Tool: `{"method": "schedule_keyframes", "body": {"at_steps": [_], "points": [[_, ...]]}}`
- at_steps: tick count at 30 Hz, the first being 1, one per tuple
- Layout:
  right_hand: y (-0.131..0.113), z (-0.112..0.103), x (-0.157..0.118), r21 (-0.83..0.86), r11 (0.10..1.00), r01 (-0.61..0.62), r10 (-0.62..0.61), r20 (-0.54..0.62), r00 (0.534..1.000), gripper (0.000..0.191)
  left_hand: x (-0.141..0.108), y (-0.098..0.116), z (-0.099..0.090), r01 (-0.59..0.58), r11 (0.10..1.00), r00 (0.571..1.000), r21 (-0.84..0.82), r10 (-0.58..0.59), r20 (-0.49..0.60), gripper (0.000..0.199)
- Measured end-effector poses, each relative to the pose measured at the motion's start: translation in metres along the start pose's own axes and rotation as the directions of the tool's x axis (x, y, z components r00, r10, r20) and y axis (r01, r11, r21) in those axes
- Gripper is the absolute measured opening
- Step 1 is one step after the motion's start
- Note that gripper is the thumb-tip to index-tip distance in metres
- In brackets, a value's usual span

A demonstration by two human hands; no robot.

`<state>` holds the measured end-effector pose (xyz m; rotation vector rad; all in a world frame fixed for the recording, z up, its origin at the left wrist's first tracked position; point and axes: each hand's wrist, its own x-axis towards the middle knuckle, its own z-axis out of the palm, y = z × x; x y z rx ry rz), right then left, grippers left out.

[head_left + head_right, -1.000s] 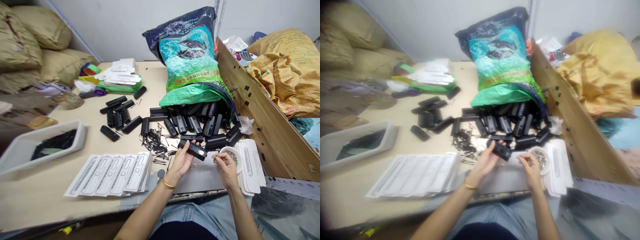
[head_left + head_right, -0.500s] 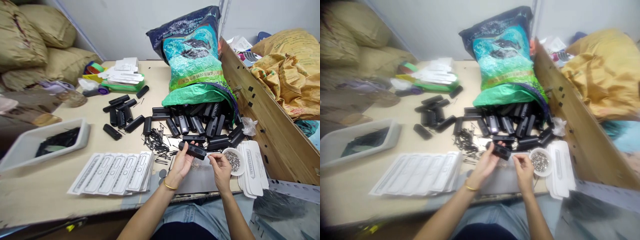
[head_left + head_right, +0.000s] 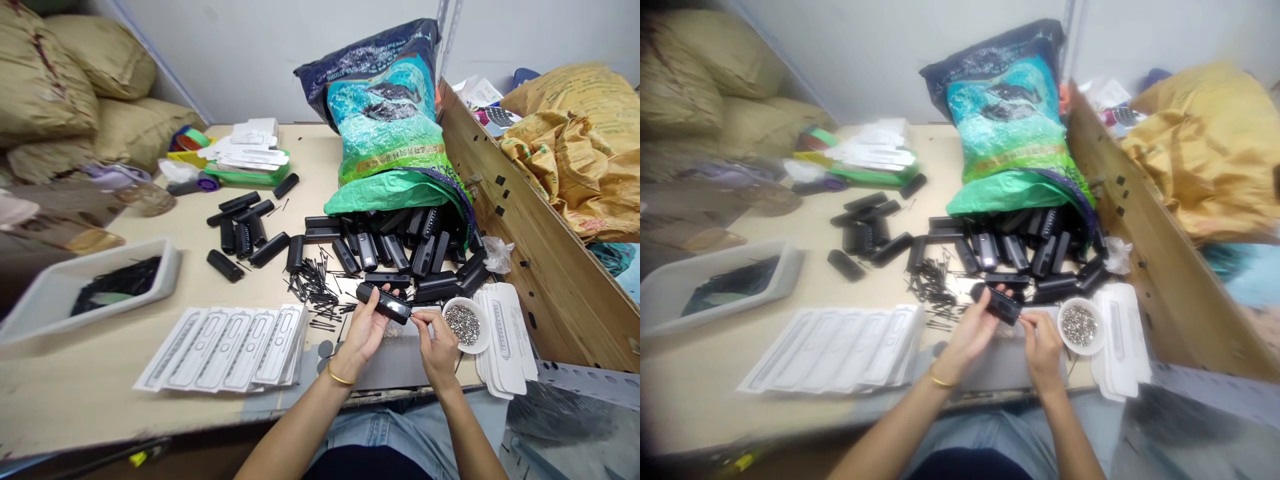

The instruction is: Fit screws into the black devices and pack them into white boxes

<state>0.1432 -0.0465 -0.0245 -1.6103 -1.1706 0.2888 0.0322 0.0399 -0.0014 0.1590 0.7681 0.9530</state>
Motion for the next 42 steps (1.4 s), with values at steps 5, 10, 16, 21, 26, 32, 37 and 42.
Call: {"method": "schedule_keyframes", "body": {"at_steps": [5,10,16,21,26,32,37,42], "points": [[0.002,0.01,-0.005,-0.017,0.994,0.105,-0.106,-0.095,0.99,0.01,0.0,-0.003,0.001,-0.015,1.0,1.0,0.022,0.014,0.023,0.022],[0.011,0.022,-0.022,0.062,0.992,0.11,-0.099,-0.162,0.982,0.012,-0.011,0.01,0.001,-0.077,0.992,0.99,0.099,0.065,0.124,0.028],[0.026,-0.017,-0.015,0.115,0.974,-0.194,0.217,-0.243,0.946,0.017,-0.021,0.012,-0.036,-0.527,0.699,0.81,0.483,0.241,0.535,0.033],[0.031,-0.055,0.008,-0.185,0.977,-0.103,0.102,-0.016,0.995,0.015,0.014,0.005,-0.05,-0.397,0.581,0.917,0.71,0.227,0.327,0.036],[0.042,-0.057,0.028,-0.347,0.935,-0.067,0.119,0.133,0.984,0.017,0.041,0.034,-0.047,-0.4,0.57,0.9,0.718,0.392,0.19,0.06],[0.038,-0.034,0.053,-0.402,0.904,0.141,0.029,0.388,0.921,0.018,0.048,0.063,-0.039,-0.46,0.101,0.755,0.882,0.567,0.328,0.056],[0.061,-0.086,0.042,-0.554,0.83,-0.071,0.206,0.185,0.961,0.023,0.051,0.058,-0.034,-0.423,0.022,0.809,0.906,0.459,0.367,0.058],[0.078,-0.137,0.023,-0.747,0.595,-0.296,0.325,-0.113,0.939,0.031,0.074,0.032,-0.017,-0.49,-0.093,0.778,0.867,0.401,0.483,0.051]]}}
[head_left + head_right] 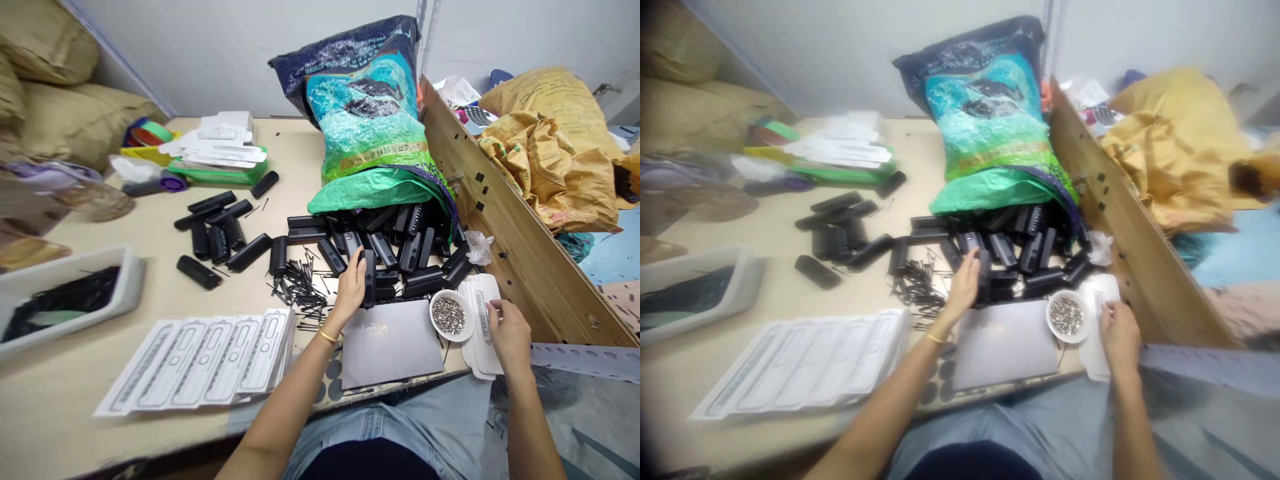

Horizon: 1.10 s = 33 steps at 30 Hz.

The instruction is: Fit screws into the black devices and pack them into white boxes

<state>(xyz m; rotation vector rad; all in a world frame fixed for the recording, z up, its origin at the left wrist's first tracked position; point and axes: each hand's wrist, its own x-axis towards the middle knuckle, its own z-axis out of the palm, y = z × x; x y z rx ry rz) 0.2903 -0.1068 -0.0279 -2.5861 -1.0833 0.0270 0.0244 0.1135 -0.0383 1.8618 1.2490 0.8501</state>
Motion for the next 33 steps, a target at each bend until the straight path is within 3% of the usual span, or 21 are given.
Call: {"method": "schedule_keyframes", "body": {"at_steps": [2,5,8,10,13,16,18,20,22,25,30,33], "points": [[0.006,-0.003,0.001,-0.128,0.986,-0.109,0.115,0.042,0.993,0.039,0.012,-0.003,0.013,-0.014,0.998,1.0,0.064,0.013,0.018,0.046],[0.013,-0.001,0.006,-0.23,0.953,-0.197,0.246,0.21,0.946,0.053,0.025,-0.009,0.024,-0.032,0.983,0.999,0.183,0.034,-0.006,0.042],[0.025,0.006,0.011,-0.198,0.952,-0.232,0.285,0.306,0.908,0.062,0.019,-0.008,0.026,-0.163,0.947,0.976,0.276,0.196,-0.097,0.042],[0.034,0.013,0.012,-0.127,0.961,-0.246,0.275,0.327,0.904,0.065,0.003,-0.002,0.027,-0.26,0.916,0.944,0.305,0.307,-0.118,0.041],[0.045,0.022,0.013,0.019,0.956,-0.293,0.271,0.324,0.906,0.061,-0.035,0.011,0.035,-0.41,0.873,0.907,0.264,0.421,0.014,0.037],[0.05,0.025,0.017,0.175,0.904,-0.391,0.315,0.349,0.883,0.056,-0.069,0.018,0.048,-0.555,0.803,0.829,0.217,0.512,0.226,0.032],[0.052,0.025,0.02,0.282,0.822,-0.495,0.351,0.433,0.83,0.057,-0.081,0.018,0.056,-0.594,0.779,0.794,0.203,0.527,0.303,0.029],[0.052,0.024,0.023,0.38,0.708,-0.596,0.348,0.546,0.762,0.058,-0.085,0.015,0.062,-0.601,0.777,0.781,0.187,0.521,0.344,0.029],[0.051,0.023,0.024,0.456,0.609,-0.649,0.32,0.607,0.727,0.058,-0.081,0.011,0.064,-0.597,0.78,0.779,0.19,0.506,0.369,0.031],[0.046,0.016,0.023,0.505,0.605,-0.616,0.316,0.557,0.768,0.055,-0.071,0.004,0.062,-0.583,0.785,0.79,0.211,0.487,0.372,0.033],[0.041,-0.022,0.008,0.264,0.864,-0.428,0.372,0.238,0.897,0.064,-0.061,0.001,0.051,-0.593,0.798,0.773,0.106,0.529,0.35,0.029],[0.03,-0.048,-0.009,0.248,0.898,-0.364,0.341,0.131,0.931,0.066,-0.075,0.012,0.044,-0.474,0.879,0.837,-0.049,0.467,0.285,0.029]]}}
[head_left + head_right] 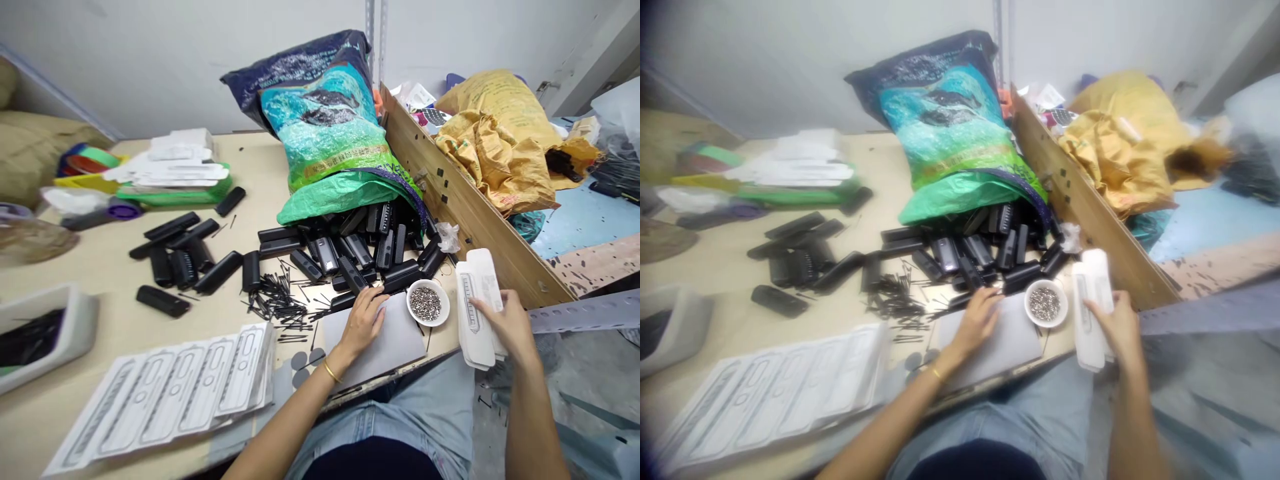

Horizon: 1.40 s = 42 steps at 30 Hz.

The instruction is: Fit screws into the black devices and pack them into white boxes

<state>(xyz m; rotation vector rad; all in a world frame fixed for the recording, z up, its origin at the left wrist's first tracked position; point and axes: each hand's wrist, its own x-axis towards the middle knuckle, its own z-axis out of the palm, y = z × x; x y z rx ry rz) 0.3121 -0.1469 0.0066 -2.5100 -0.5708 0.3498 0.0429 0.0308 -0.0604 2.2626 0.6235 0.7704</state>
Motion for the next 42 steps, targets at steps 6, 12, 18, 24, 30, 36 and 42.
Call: {"method": "schedule_keyframes", "body": {"at_steps": [6,12,18,24,30,36,42], "points": [[-0.047,0.051,-0.064,0.453,0.879,0.149,-0.338,0.371,0.865,0.048,-0.029,0.042,0.003,0.507,0.57,0.854,-0.647,-0.433,0.287,0.058],[-0.069,0.102,-0.091,0.056,0.925,0.375,-0.373,0.311,0.874,0.026,-0.033,0.035,0.014,0.564,0.636,0.801,-0.527,-0.575,0.165,0.075],[-0.082,0.089,-0.033,-0.047,0.63,0.775,-0.724,0.326,0.608,0.033,-0.034,0.028,0.03,0.539,0.732,0.824,-0.416,-0.561,0.081,0.068],[-0.117,0.097,0.006,-0.002,0.536,0.844,-0.701,0.557,0.446,0.029,-0.044,0.034,0.037,0.499,0.73,0.85,-0.467,-0.518,0.097,0.068],[-0.122,0.089,0.007,0.359,0.616,0.701,-0.76,0.506,0.408,0.019,-0.032,0.044,0.011,0.495,0.721,0.844,-0.485,-0.532,0.07,0.077],[-0.125,0.089,-0.002,0.836,0.502,0.22,-0.804,0.358,0.474,0.031,-0.016,0.064,-0.023,0.605,-0.025,0.759,-0.796,-0.283,0.586,0.052],[-0.127,0.11,-0.008,0.913,0.397,0.096,-0.76,0.269,0.591,0.035,-0.013,0.063,-0.019,0.557,-0.163,0.719,-0.814,-0.396,0.571,0.047]]}}
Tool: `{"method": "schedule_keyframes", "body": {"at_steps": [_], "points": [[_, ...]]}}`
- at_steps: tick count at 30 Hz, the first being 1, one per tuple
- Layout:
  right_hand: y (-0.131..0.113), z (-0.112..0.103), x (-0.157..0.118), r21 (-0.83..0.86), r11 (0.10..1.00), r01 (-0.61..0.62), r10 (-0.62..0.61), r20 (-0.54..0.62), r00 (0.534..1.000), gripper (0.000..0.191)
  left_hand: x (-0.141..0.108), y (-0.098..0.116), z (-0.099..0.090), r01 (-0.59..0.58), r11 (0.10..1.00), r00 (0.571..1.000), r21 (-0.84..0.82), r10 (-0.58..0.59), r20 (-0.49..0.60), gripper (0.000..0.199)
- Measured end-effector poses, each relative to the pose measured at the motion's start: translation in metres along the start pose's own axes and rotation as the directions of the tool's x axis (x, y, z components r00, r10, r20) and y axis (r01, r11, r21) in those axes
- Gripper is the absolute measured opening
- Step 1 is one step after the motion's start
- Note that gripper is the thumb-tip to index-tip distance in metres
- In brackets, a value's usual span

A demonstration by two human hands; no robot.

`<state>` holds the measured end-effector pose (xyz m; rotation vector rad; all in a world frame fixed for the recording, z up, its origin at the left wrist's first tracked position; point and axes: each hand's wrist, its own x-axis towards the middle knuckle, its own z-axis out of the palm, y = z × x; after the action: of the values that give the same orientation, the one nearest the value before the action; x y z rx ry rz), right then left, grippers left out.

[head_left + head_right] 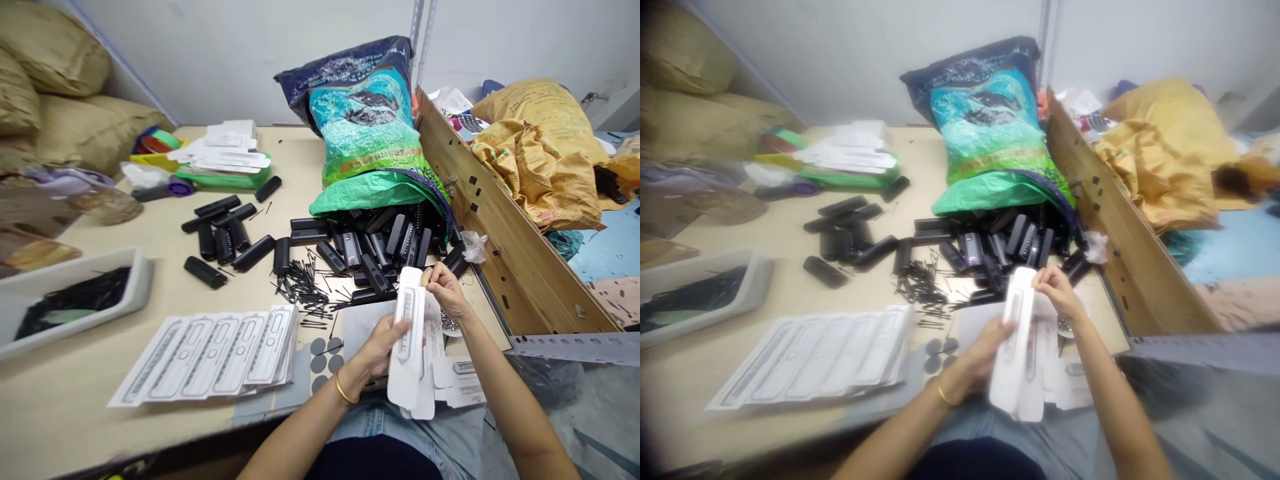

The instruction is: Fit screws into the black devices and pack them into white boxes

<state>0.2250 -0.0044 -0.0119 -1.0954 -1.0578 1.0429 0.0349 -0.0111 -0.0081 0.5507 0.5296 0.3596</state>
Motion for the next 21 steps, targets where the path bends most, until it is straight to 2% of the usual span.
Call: {"method": "schedule_keyframes", "body": {"at_steps": [2,4,6,7,8,10,12,13,15,17,19,21], "points": [[0.0,0.006,0.002,-0.013,1.0,0.007,-0.008,-0.057,0.998,0.033,0.003,0.002,-0.001,-0.004,1.0,1.0,0.003,0.004,-0.018,0.053],[-0.007,0.008,-0.002,-0.096,0.995,0.018,-0.03,-0.131,0.991,0.028,0.004,0.006,-0.003,-0.042,0.999,0.999,0.016,0.042,0.008,0.069],[-0.017,0.001,-0.019,-0.274,0.962,0.001,-0.083,-0.288,0.954,0.023,0.003,0.012,-0.006,-0.08,0.996,0.997,0.026,0.079,0.023,0.081],[-0.02,-0.006,-0.035,-0.39,0.92,-0.043,-0.118,-0.379,0.918,0.022,0.003,0.014,-0.008,-0.097,0.995,0.995,0.028,0.097,0.02,0.085],[-0.021,-0.015,-0.056,-0.497,0.857,-0.135,-0.145,-0.485,0.862,0.025,0.003,0.016,-0.01,-0.113,0.993,0.994,0.027,0.113,0.015,0.087],[-0.009,-0.031,-0.111,-0.652,0.644,-0.4,-0.113,-0.599,0.793,0.035,0.004,0.019,-0.014,-0.139,0.99,0.99,0.017,0.139,0.0,0.09],[0.023,-0.038,-0.17,-0.676,0.424,-0.602,-0.157,-0.71,0.687,0.041,0.006,0.021,-0.017,-0.147,0.989,0.989,0.006,0.147,-0.015,0.089],[0.043,-0.036,-0.196,-0.685,0.375,-0.625,-0.196,-0.717,0.669,0.048,0.008,0.022,-0.017,-0.145,0.989,0.989,0.001,0.145,-0.02,0.088],[0.085,-0.025,-0.235,-0.679,0.368,-0.635,-0.233,-0.729,0.644,0.069,0.011,0.024,-0.015,-0.142,0.99,0.99,-0.002,0.142,-0.021,0.087],[0.111,-0.016,-0.255,-0.664,0.379,-0.645,-0.183,-0.737,0.651,0.076,0.014,0.026,-0.01,-0.151,0.988,0.988,0.01,0.151,-0.025,0.088],[0.109,-0.02,-0.257,-0.642,0.386,-0.662,-0.107,-0.744,0.659,0.077,0.014,0.027,-0.005,-0.151,0.988,0.988,0.037,0.153,-0.033,0.09],[0.079,-0.036,-0.248,-0.61,0.406,-0.681,0.024,-0.737,0.675,0.065,0.011,0.026,0.0,-0.137,0.988,0.989,0.075,0.14,-0.039,0.092]]}}
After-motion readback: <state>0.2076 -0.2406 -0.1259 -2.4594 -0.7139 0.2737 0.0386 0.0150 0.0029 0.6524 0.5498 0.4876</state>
